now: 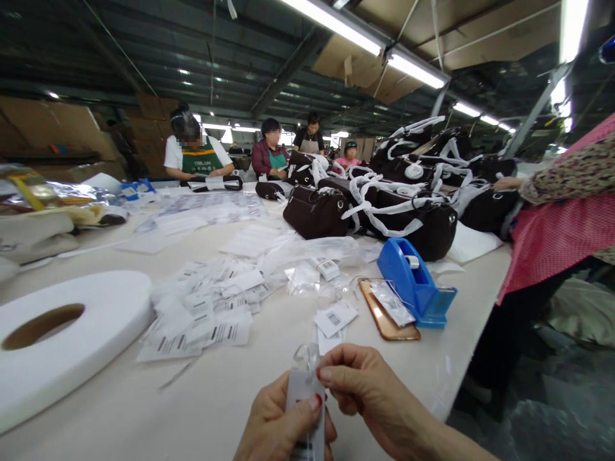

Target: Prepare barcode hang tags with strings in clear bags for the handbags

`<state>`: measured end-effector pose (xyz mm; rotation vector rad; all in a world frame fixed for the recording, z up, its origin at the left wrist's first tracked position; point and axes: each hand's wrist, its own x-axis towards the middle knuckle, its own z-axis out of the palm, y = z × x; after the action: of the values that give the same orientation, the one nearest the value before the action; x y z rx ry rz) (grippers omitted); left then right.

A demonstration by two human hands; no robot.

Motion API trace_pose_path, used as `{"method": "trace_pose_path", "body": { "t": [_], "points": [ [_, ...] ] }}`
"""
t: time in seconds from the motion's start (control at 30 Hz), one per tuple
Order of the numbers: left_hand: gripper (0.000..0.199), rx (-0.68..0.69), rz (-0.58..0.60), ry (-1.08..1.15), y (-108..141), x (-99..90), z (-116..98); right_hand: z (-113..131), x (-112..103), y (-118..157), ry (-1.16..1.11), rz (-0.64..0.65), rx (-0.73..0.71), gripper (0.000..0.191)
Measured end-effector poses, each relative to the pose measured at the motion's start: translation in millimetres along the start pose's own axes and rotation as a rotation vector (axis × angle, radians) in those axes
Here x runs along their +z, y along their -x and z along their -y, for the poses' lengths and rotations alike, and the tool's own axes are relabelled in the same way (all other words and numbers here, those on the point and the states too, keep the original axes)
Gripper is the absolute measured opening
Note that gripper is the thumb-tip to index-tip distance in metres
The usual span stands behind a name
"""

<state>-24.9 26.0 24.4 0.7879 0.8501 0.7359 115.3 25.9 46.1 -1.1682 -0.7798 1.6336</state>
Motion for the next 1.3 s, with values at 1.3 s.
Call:
{"method": "trace_pose_path", "body": {
  "t": [1.3],
  "points": [
    [0.029,-0.098,-0.077,0.112,2,10.7,5,-15,-10,3,0.911,0.049,-0.851,0.016]
  ]
}}
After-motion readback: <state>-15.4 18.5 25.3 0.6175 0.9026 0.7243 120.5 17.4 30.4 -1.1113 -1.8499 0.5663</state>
